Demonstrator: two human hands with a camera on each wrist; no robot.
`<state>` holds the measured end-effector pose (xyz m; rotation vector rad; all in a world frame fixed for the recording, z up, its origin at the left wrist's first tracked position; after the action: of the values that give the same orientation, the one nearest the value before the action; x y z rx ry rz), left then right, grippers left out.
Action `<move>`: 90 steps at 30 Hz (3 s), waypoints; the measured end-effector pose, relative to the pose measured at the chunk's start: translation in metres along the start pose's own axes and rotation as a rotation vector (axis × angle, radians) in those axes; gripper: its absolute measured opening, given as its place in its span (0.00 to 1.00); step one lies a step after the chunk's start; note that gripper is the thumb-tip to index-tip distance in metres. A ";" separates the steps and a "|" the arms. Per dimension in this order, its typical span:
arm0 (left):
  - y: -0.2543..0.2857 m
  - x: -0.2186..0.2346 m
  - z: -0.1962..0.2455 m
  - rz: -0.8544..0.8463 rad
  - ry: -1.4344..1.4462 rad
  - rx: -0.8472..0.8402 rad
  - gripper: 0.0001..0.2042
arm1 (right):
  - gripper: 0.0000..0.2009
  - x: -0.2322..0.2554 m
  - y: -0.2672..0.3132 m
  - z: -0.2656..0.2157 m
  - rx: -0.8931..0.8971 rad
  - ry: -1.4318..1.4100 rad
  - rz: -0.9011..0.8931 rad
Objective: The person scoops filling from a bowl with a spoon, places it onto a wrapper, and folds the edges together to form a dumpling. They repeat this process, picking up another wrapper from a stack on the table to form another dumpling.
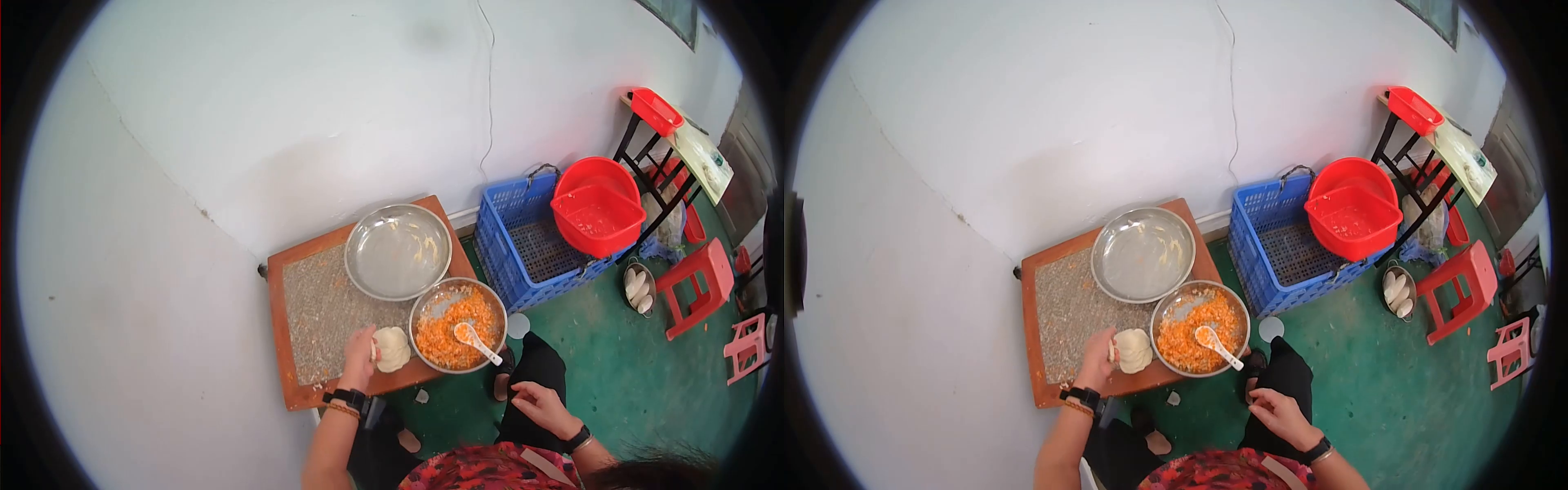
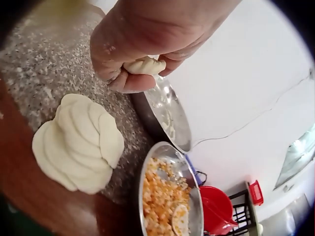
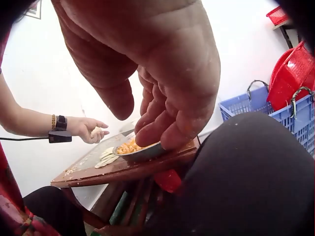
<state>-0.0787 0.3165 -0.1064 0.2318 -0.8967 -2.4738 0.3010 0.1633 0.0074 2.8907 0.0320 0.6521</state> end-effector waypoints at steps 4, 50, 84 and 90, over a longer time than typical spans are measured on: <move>-0.029 -0.022 0.043 0.087 -0.144 -0.052 0.12 | 0.13 0.007 -0.006 0.025 -0.117 -0.033 0.037; 0.020 0.176 0.048 0.300 -0.800 -0.742 0.17 | 0.13 -0.053 -0.005 -0.018 0.010 0.031 -0.163; 0.042 -0.062 0.030 0.207 -1.128 -0.824 0.12 | 0.20 -0.044 -0.072 0.041 -0.140 0.093 0.185; 0.035 -0.065 0.030 0.189 -1.217 -0.837 0.11 | 0.18 -0.042 -0.079 0.057 -0.042 0.128 0.264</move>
<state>-0.0184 0.3424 -0.0614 -1.6537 -0.1192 -2.4048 0.2889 0.2284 -0.0750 2.8333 -0.3476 0.8701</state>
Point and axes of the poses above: each hand's wrist, its own y-axis away from the middle knuckle, its own x-axis out of the back of the hand, z = x × y, the point moved 10 cm from there along -y, towards the middle knuckle, and after that the axes turned 9 degrees about z, right-handed, at the moved point
